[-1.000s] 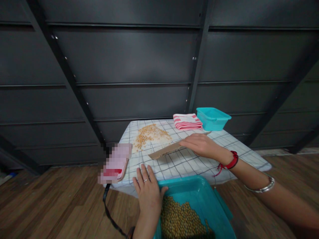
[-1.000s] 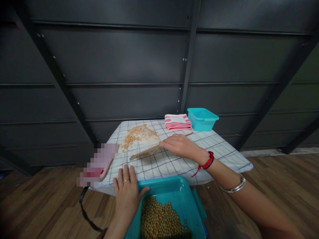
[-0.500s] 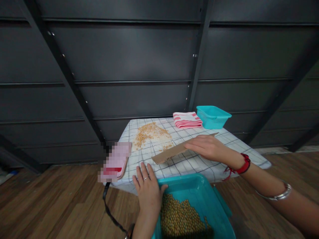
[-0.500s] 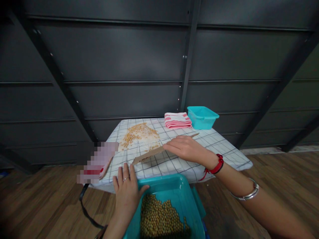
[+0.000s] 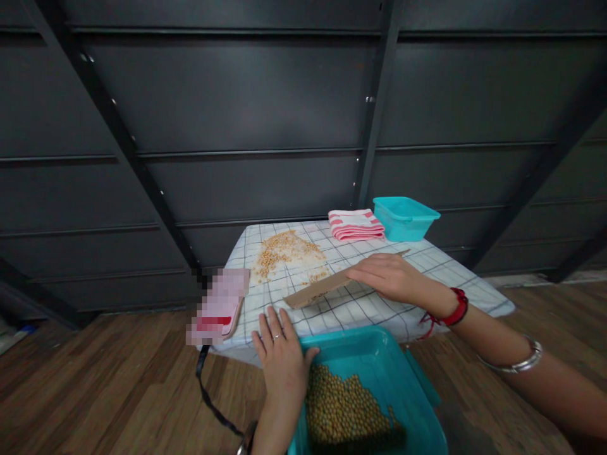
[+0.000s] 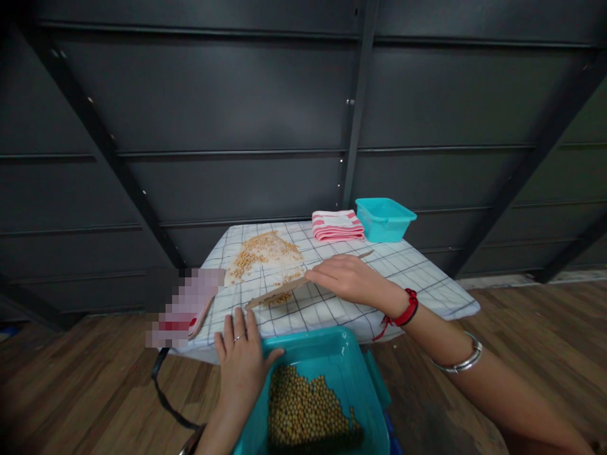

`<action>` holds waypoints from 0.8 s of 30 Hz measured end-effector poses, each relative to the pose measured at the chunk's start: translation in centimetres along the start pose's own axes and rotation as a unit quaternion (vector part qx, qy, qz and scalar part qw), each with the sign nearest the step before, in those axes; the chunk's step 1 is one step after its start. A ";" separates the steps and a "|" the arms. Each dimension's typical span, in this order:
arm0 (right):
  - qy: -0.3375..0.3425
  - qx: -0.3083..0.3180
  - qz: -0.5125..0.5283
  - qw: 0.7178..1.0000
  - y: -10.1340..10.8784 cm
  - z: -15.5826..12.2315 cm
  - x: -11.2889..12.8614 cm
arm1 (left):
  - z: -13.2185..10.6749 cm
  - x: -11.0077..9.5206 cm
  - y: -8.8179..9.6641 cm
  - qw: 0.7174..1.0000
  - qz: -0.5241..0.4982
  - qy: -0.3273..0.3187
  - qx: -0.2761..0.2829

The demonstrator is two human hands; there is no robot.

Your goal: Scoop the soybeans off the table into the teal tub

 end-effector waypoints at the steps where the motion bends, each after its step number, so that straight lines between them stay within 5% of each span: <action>1: 0.002 -0.004 0.003 1.000 -0.1 0.1 0.1 | 0.0 0.0 0.0 1.000 -0.002 0.001 0.000; 24: 0.012 0.005 0.007 1.000 1.5 0.0 0.8 | 0.0 -0.2 0.4 0.999 0.027 -0.015 -0.022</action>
Point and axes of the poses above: each hand's wrist, its own z-axis towards the middle knuckle, its own y-axis out of the back of the hand, x = y × z, the point moved 10 cm from there along z, towards the middle knuckle, and after that the axes turned 2 degrees about -y, right-handed, at the moved point
